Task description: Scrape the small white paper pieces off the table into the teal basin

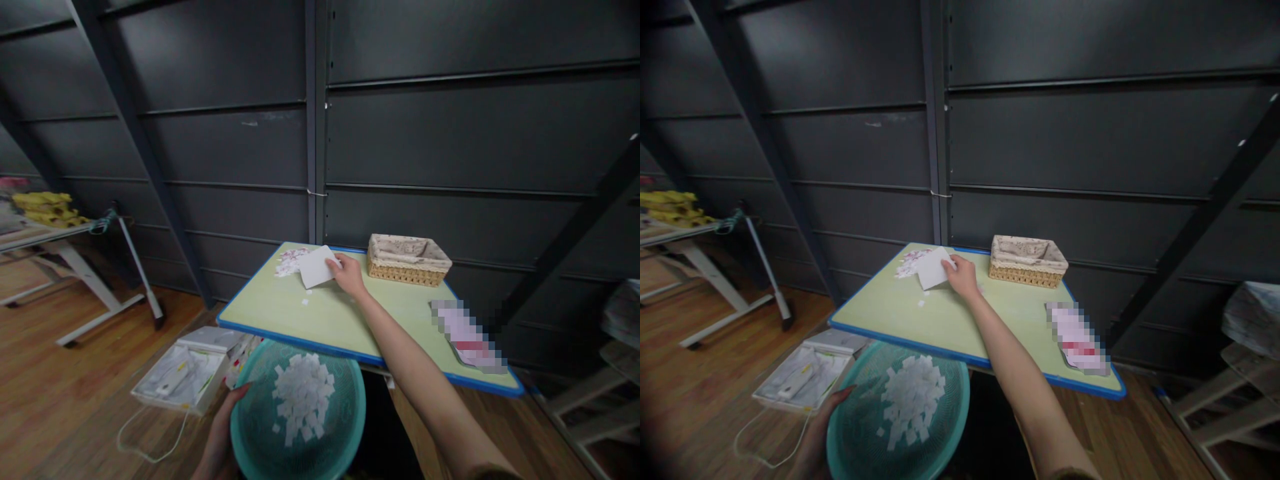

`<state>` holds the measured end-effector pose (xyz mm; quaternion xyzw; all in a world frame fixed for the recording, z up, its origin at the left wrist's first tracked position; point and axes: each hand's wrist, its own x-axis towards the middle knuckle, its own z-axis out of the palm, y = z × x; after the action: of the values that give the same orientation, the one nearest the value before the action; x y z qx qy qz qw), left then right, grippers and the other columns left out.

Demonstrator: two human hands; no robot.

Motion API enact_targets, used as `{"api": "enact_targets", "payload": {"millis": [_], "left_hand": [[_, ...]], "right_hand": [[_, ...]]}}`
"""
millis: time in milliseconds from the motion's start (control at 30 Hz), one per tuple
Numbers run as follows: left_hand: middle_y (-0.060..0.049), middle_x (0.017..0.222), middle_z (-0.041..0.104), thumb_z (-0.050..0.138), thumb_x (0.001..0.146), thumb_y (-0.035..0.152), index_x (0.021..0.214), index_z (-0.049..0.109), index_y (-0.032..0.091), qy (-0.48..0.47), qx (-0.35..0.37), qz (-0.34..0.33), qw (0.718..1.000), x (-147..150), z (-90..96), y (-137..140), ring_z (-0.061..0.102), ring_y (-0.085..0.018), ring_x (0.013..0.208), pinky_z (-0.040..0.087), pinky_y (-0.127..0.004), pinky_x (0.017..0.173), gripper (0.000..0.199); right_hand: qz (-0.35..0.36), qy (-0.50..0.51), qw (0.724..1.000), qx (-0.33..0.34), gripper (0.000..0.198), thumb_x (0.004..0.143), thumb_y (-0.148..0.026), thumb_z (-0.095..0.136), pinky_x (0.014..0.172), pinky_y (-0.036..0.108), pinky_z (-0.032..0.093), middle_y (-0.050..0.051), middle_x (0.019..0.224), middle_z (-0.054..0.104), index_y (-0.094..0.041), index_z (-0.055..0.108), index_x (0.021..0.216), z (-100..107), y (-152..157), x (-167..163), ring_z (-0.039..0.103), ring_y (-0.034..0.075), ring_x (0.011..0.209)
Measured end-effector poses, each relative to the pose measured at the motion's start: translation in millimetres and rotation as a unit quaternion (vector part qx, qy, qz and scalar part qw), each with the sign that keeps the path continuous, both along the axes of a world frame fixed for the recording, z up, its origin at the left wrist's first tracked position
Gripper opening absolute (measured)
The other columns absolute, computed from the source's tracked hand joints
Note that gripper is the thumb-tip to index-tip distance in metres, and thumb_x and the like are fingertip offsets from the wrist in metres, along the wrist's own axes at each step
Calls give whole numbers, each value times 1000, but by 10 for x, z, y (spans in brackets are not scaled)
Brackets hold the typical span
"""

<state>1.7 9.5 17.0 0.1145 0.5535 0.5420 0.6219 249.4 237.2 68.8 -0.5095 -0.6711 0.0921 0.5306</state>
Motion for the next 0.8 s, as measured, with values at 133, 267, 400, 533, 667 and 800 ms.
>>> {"api": "enact_targets", "payload": {"millis": [133, 267, 400, 533, 667, 800], "left_hand": [[-6, 53, 73, 66, 73, 15, 80, 67, 12, -1, -9, 0, 1000, 8, 22, 1, 67, -24, 46, 57, -36, 49, 8], [-5, 52, 72, 67, 69, 11, 77, 67, 13, -14, -10, 16, 1000, 15, 49, 8, 69, -25, 49, 57, -36, 50, 9], [-5, 51, 71, 68, 67, 10, 75, 67, 13, -11, -4, 24, 1000, 29, 81, 8, 71, -27, 52, 56, -34, 49, 8], [-4, 47, 69, 66, 70, 9, 79, 68, 12, -6, -13, 13, 1000, 38, 97, -3, 67, -24, 46, 55, -32, 44, 10], [-2, 49, 70, 66, 71, 9, 73, 66, 14, -8, -3, 20, 1000, 39, 97, -12, 65, -20, 42, 55, -30, 44, 6], [-3, 50, 72, 66, 70, 10, 81, 68, 12, -6, -11, 17, 1000, 24, 80, 4, 67, -24, 45, 58, -35, 49, 12]], "right_hand": [[-29, 9, 999, -15, 29, 87, -34, 53, 73, 30, 49, 10, 92, 75, -16, 73, 96, 21, -1, 22, 66, 22, 79], [-58, -25, 998, -29, 26, 87, -31, 53, 76, 31, 48, 11, 97, 75, -17, 73, 97, 51, -35, 23, 67, 23, 84], [-68, -62, 995, -33, 28, 88, -31, 52, 79, 31, 47, 11, 100, 75, -16, 73, 100, 72, -75, 24, 68, 24, 87], [-103, -83, 991, -22, 30, 88, -31, 53, 83, 32, 46, 12, 103, 74, -17, 73, 105, 85, -111, 24, 68, 26, 92], [-92, -80, 992, -9, 31, 89, -31, 50, 81, 31, 46, 11, 104, 74, -16, 73, 104, 78, -126, 0, 68, 26, 91], [-90, -94, 991, -21, 31, 89, -30, 51, 80, 31, 46, 12, 102, 74, -16, 73, 104, 67, -128, -13, 68, 25, 87]]}}
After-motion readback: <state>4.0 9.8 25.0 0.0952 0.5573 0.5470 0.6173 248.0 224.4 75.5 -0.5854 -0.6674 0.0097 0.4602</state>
